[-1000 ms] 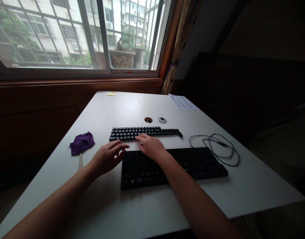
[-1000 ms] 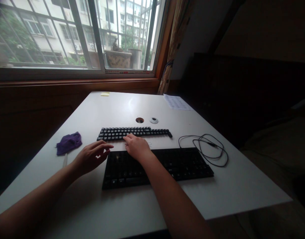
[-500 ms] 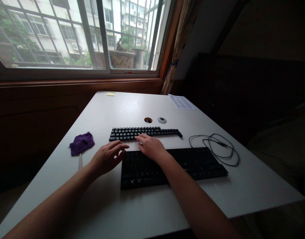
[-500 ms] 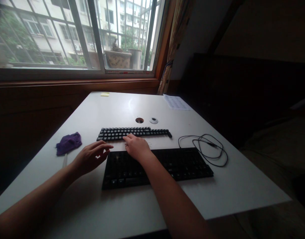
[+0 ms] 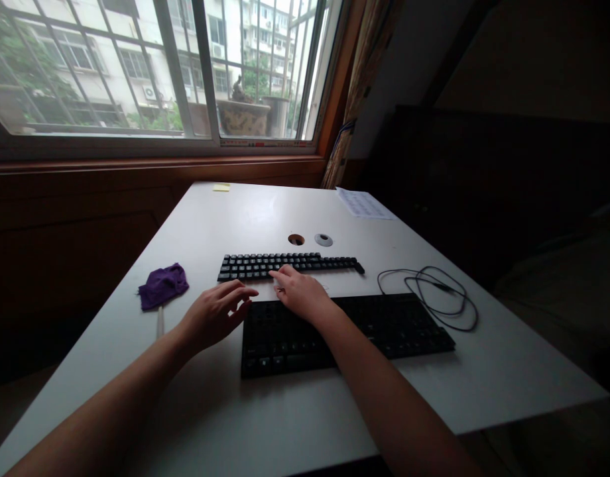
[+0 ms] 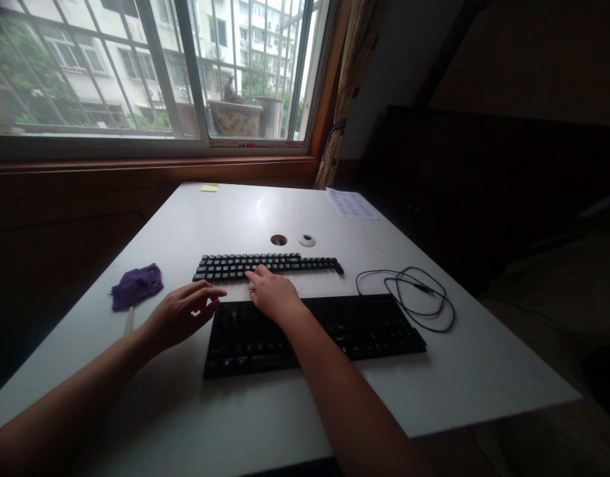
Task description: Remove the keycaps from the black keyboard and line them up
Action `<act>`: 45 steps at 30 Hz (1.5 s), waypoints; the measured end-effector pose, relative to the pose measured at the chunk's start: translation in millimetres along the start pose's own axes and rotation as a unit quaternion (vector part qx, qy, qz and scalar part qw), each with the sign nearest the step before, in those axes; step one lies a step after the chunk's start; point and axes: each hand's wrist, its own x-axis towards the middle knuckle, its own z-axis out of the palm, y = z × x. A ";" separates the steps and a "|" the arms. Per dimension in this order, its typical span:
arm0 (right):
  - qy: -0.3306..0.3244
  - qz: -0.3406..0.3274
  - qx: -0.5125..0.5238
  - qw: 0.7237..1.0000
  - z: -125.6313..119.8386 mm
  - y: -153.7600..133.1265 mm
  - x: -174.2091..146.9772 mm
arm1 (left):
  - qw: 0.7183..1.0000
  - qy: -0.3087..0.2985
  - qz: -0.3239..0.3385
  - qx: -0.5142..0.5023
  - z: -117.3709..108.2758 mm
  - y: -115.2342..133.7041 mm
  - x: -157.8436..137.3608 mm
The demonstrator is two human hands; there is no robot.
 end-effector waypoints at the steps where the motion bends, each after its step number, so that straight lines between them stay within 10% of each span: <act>1: 0.000 -0.001 0.000 1.000 0.1 0.0 0.0 | 1.000 0.001 0.000 0.000 -0.1 0.2 0.2; 45: -0.003 -0.005 0.007 1.000 -0.9 -0.8 -1.2 | 1.000 0.003 -0.005 0.005 -0.6 0.6 1.4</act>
